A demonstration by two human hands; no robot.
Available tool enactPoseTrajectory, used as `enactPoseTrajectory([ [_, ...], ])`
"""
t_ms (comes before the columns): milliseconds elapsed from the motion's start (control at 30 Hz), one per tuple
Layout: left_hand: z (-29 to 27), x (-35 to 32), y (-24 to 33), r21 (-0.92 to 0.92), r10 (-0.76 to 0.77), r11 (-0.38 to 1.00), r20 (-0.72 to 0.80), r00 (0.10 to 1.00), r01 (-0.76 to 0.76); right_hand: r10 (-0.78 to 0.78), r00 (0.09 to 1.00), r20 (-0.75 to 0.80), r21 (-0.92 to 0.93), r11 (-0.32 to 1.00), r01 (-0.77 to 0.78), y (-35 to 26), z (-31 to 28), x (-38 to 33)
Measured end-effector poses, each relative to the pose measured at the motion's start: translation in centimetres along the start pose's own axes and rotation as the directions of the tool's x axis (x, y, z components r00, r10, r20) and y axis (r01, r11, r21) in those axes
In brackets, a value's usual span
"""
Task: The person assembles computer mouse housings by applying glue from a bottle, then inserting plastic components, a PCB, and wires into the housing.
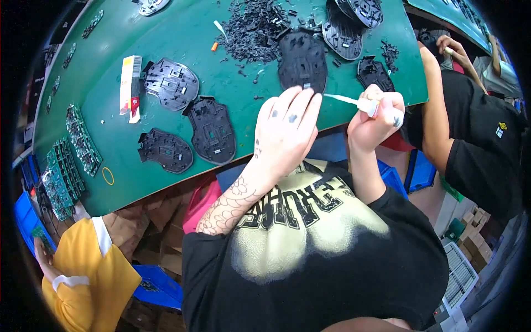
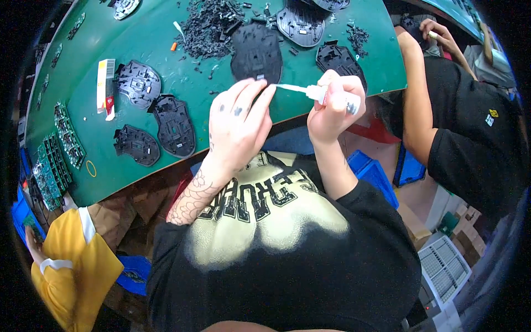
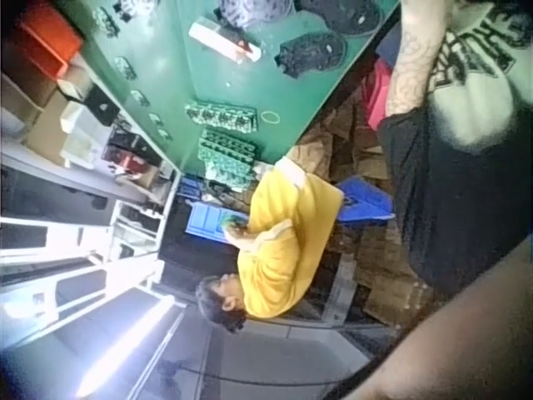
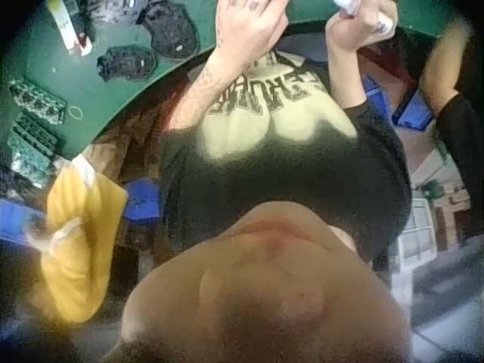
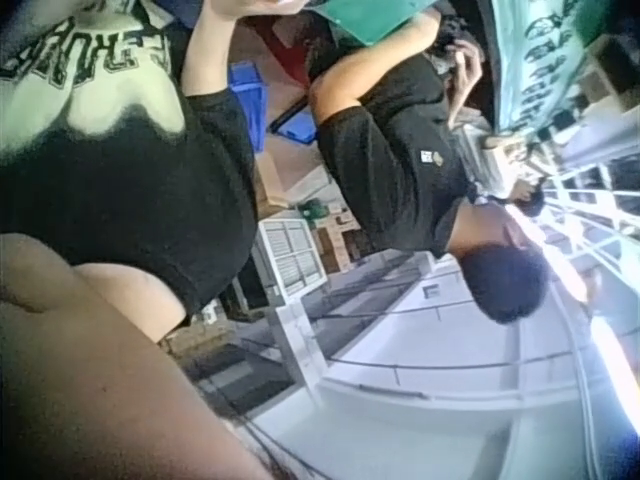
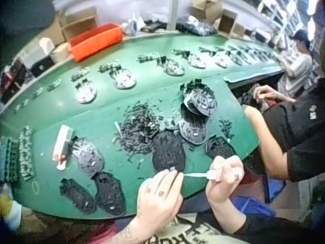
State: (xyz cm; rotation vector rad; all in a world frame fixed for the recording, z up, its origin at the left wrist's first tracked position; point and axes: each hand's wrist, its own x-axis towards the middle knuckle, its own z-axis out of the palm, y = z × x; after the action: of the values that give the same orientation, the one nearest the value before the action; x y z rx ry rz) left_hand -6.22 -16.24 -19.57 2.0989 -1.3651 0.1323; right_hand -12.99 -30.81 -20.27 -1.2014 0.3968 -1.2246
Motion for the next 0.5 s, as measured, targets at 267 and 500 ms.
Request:
enactPoseTrajectory([
  [267, 0.1, -2.4, 0.6, -0.048, -0.038, 0.998, -0.077, 0.996, 0.034, -0.075, 0.979, 0.187, -0.143, 0.984, 0.103, 0.2, -0.3, -1.2],
  [500, 0.4, -2.6, 0.4, -0.047, -0.007, 0.999, -0.102, 0.995, 0.003, -0.079, 0.961, 0.265, -0.227, 0.963, 0.142, 0.5, -0.5, -1.2],
])
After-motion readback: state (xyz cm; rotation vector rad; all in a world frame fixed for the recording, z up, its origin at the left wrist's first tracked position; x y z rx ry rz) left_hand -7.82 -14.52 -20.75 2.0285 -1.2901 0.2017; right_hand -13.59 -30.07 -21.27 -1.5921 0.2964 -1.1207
